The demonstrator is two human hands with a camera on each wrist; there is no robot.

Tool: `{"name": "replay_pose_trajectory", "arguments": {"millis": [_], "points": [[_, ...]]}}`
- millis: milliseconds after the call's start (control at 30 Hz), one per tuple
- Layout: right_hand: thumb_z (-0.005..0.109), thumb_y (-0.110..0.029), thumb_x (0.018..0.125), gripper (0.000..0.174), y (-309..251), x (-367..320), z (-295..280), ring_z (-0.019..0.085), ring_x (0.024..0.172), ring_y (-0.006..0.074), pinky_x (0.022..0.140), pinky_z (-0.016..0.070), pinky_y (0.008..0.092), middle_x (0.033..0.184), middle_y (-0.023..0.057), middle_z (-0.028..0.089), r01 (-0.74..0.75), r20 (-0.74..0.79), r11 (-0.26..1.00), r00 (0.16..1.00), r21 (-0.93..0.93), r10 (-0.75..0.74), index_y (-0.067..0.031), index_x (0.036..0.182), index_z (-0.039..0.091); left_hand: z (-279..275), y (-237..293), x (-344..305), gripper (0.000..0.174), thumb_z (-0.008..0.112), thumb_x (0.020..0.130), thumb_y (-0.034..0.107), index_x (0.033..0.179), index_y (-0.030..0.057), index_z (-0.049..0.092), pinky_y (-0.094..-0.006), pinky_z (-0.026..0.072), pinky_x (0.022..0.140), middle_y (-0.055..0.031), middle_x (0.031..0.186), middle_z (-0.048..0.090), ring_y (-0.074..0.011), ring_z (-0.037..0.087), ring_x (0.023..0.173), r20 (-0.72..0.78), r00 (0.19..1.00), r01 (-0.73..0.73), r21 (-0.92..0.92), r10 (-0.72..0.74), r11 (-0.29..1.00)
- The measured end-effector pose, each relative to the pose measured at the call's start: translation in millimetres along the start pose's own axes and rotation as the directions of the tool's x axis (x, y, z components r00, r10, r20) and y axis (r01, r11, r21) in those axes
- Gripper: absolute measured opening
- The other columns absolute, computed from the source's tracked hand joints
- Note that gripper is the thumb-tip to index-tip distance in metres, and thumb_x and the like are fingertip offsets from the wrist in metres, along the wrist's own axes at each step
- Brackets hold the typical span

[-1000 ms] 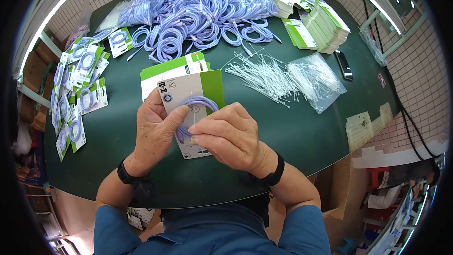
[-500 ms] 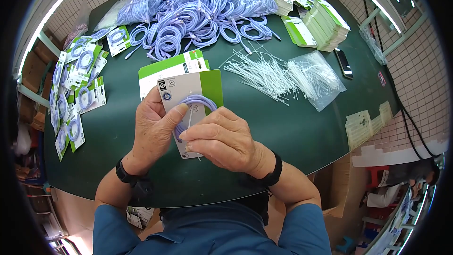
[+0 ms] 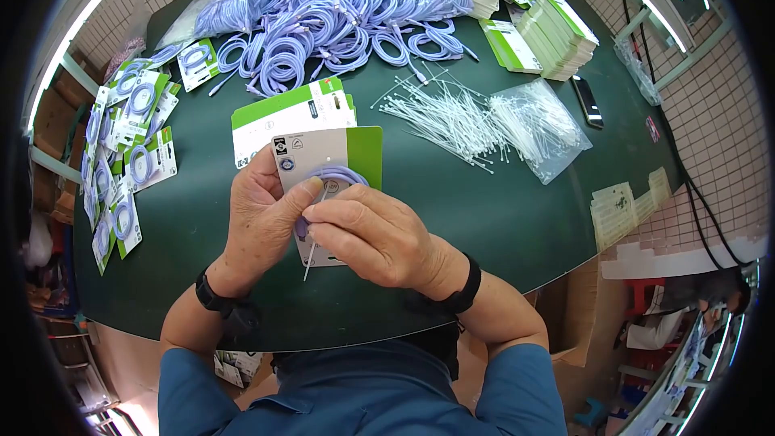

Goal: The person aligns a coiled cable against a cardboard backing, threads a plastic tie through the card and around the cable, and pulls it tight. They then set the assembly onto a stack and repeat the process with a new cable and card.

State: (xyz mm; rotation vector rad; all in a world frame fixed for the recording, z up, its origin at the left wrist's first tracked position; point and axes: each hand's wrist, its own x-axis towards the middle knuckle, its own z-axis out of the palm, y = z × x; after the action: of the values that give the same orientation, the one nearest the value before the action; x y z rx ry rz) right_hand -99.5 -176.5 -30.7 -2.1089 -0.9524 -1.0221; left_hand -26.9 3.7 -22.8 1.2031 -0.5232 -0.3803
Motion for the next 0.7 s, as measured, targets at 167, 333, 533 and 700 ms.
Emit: {"name": "replay_pose_trajectory", "arguments": {"millis": [167, 333, 533, 700], "points": [[0.083, 0.008, 0.073, 0.036, 1, 0, 0, 0.072, 0.085, 0.0293, 0.073, 0.0618, 0.0373, 0.111, 0.0165, 0.072, -0.013, -0.022, 1.000, 1.000, 0.001, 0.013, -0.0002, 0.106, 0.070, -1, -1, 0, 0.035, 0.066, 0.097, -0.004, 0.132, -0.0045, 0.061, -0.0305, 0.0569, 0.094, -0.0116, 0.119, 0.074, -0.0135, 0.070, 0.105, 0.007, 1.000, 0.006, 0.027, -0.006, 1.000], [0.083, 0.009, 0.073, 0.037, 1, -1, 0, 0.072, 0.083, 0.0286, 0.072, 0.0613, 0.0369, 0.112, 0.0163, 0.072, -0.027, -0.026, 1.000, 0.999, 0.007, 0.027, -0.0008, 0.106, 0.070, -2, -2, 0, 0.034, 0.066, 0.097, -0.004, 0.131, -0.0043, 0.062, -0.0307, 0.0569, 0.094, -0.0114, 0.120, 0.074, -0.0139, 0.070, 0.106, 0.012, 1.000, 0.008, 0.017, -0.008, 1.000], [0.083, 0.009, 0.080, 0.031, -1, 2, -2, 0.072, 0.080, 0.0264, 0.070, 0.0595, 0.0335, 0.107, 0.0155, 0.073, -0.095, -0.065, 0.994, 0.993, 0.056, 0.098, -0.0011, 0.106, 0.070, 1, -4, -2, 0.033, 0.067, 0.098, -0.002, 0.130, -0.0047, 0.062, -0.0308, 0.0570, 0.094, -0.0113, 0.119, 0.074, -0.0145, 0.070, 0.107, 0.018, 1.000, -0.018, 0.027, 0.017, 0.999], [0.082, 0.008, 0.085, 0.026, 2, 1, -4, 0.071, 0.079, 0.0250, 0.068, 0.0572, 0.0315, 0.098, 0.0140, 0.074, -0.241, -0.274, 0.948, 0.916, 0.206, 0.292, -0.0005, 0.106, 0.070, 3, -10, -6, 0.033, 0.070, 0.098, 0.000, 0.130, -0.0048, 0.062, -0.0311, 0.0576, 0.092, -0.0120, 0.118, 0.074, -0.0145, 0.070, 0.105, 0.052, 0.997, -0.066, 0.131, 0.060, 0.989]]}}
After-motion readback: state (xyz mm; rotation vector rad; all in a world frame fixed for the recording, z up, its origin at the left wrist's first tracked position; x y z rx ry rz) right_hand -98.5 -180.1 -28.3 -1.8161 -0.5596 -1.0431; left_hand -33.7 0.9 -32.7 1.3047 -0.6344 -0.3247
